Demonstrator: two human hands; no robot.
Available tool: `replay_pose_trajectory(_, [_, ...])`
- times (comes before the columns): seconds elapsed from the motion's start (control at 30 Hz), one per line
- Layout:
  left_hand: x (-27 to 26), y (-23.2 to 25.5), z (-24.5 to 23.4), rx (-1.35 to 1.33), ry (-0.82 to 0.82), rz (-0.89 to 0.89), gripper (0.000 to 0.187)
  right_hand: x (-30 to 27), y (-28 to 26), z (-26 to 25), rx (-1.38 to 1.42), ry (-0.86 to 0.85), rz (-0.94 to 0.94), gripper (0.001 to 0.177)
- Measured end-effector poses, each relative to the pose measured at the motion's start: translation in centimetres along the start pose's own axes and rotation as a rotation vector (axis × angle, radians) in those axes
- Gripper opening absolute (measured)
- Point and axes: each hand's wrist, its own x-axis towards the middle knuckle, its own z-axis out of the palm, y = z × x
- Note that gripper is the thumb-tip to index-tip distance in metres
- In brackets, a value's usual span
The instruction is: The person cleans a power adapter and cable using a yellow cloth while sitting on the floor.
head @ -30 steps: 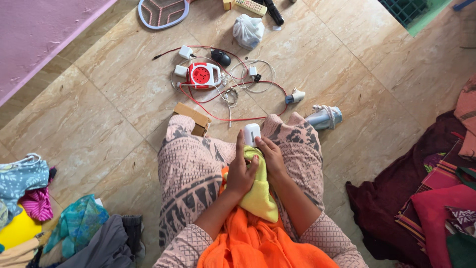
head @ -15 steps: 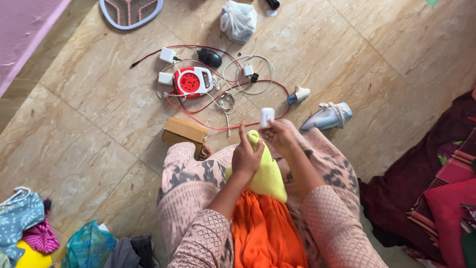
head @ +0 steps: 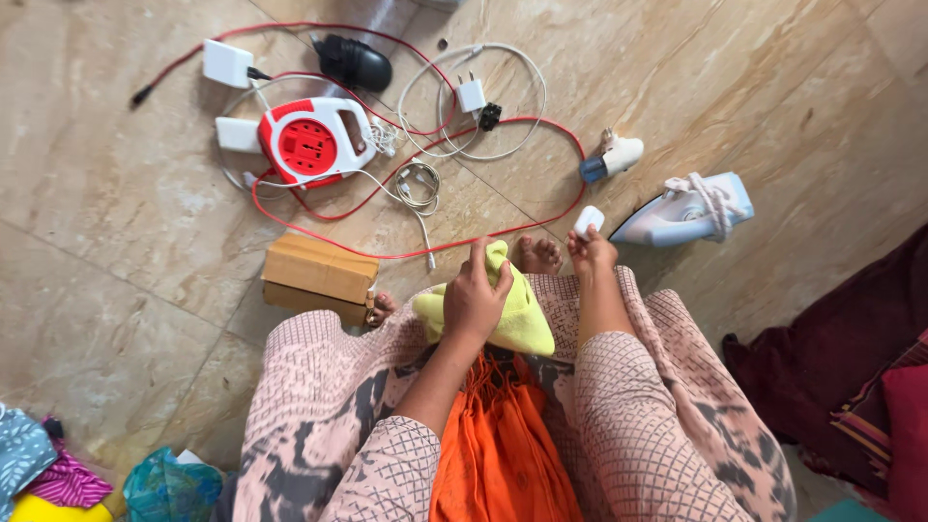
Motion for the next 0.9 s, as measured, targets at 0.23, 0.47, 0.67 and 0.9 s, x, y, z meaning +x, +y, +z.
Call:
replay_pose_trajectory(0.23, [3.3, -2.3, 2.5, 0.006, -0.038, -0.086, 0.043, 5.1, -1.1, -0.9, 0.011, 0.109, -0.108, 0.027])
replay_pose_trajectory(0.47, [4.0, -3.2, 3.4, -0.052, 0.043, -0.055, 0.038, 5.6, -1.5, -1.1, 0.062, 0.08, -0.124, 0.027])
replay_pose_trajectory(0.67, [4.2, -3.2, 3.1, -0.045, 0.04, -0.077, 0.038, 3.6, -0.8, -0.2, -0.492, 0.483, -0.184, 0.025])
replay_pose_trajectory(0.9, [3.7, -3.7, 1.8, -0.061, 0.116, -0.024, 0.041, -3.4, 5.6, 7.1, -0.896, -0.562, -0.285, 0.064])
